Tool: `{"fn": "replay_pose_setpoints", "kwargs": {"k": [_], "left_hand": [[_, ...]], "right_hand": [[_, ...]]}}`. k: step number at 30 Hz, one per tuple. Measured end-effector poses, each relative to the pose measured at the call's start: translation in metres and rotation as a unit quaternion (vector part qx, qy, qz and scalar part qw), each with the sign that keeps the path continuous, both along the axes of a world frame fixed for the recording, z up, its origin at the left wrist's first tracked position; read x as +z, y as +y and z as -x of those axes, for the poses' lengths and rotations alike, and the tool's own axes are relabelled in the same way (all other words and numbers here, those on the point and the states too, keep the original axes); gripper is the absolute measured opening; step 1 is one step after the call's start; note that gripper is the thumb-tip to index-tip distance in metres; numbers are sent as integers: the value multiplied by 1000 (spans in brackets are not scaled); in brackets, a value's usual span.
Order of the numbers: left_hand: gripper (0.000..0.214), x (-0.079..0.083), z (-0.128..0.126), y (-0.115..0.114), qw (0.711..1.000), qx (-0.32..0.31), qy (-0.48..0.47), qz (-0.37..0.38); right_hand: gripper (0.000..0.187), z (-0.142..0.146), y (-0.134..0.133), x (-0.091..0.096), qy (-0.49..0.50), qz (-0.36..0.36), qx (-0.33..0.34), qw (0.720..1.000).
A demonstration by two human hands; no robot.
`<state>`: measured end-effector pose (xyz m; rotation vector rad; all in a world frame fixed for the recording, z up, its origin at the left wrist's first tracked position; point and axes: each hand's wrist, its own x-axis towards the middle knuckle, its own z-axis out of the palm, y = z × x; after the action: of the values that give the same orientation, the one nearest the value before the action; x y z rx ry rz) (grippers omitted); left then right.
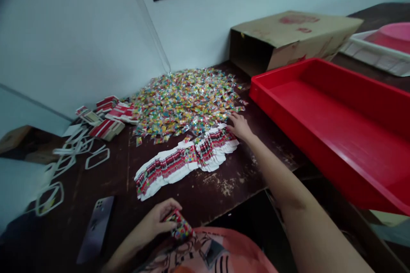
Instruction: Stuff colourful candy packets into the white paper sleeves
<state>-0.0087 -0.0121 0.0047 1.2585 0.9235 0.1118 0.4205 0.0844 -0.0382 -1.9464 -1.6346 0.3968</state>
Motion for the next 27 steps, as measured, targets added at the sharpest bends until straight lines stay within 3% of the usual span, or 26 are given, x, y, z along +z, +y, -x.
{"fn": "replay_pose_setpoints", "kwargs": {"k": [2, 4, 7, 9, 12, 16, 20, 24, 27], "left_hand": [[41, 12, 11, 11, 991, -100, 84, -33], [30, 15, 19, 17, 973, -185, 140, -21], [29, 2, 20, 21, 969, -222, 102, 37], [39, -13, 17, 21, 982, -175, 35, 58], [65, -32, 11, 21, 993, -52, -35, 95], [86, -36, -1, 22, 987, 77, -19, 136], [83, -26, -26, 30, 984, 111, -64, 128], [57, -24, -60, 29, 975, 156, -113, 110], [61, -25, -77, 17, 973, 137, -136, 129]], "right_hand": [[55, -39, 20, -9, -17, -4, -55, 998], [53, -60, 33, -17, -19, -11, -78, 997], [37, -69, 48, -26, -2, -39, -95, 995], [30, -64, 51, -31, 21, -70, -117, 990], [29, -52, 38, -40, 72, -121, -175, 974], [46, -32, -3, -45, 167, -158, -255, 939], [56, 17, -50, -31, 270, -113, -221, 930], [41, 107, -90, 3, 362, -21, -54, 930], [25, 162, -98, 23, 391, -23, 51, 919]]}}
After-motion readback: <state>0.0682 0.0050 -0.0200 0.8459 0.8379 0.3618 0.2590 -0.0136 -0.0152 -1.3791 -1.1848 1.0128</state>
